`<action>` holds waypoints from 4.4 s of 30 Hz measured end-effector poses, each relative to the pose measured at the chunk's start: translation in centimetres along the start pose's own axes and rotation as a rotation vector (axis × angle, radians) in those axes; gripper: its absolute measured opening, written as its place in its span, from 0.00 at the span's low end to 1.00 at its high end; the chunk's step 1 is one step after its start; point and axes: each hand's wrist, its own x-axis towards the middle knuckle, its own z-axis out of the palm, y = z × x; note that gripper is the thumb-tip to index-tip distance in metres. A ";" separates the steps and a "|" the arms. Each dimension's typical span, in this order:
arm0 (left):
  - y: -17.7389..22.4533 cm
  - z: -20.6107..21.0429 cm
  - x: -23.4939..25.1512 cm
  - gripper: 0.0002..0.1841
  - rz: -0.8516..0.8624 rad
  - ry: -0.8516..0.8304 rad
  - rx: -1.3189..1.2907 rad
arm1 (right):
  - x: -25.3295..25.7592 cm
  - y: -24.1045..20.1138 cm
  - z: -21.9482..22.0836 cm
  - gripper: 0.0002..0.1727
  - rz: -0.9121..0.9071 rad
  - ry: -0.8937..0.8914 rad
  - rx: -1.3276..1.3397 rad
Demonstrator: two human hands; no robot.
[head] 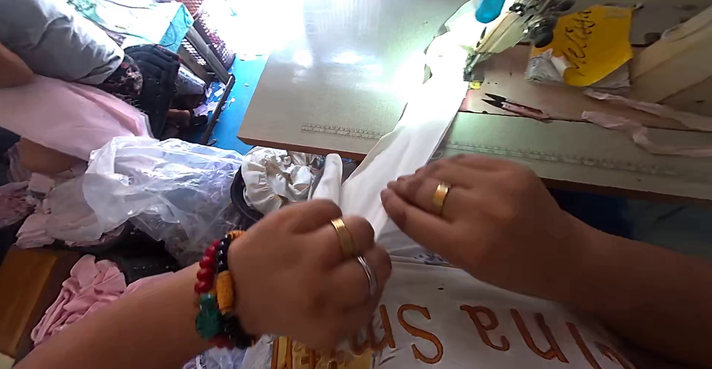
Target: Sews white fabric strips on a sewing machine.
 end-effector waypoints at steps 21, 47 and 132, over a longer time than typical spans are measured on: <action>-4.0 21.9 8.1 0.23 -0.317 -0.320 -0.098 | -13.5 -1.5 3.5 0.12 0.467 0.017 0.626; -9.4 23.8 9.6 0.17 -0.277 -0.219 -0.259 | -13.7 8.4 8.0 0.12 0.401 0.004 -0.001; -7.3 11.9 -0.3 0.15 -0.886 -0.214 -0.677 | -11.3 8.9 9.0 0.16 0.658 0.213 0.075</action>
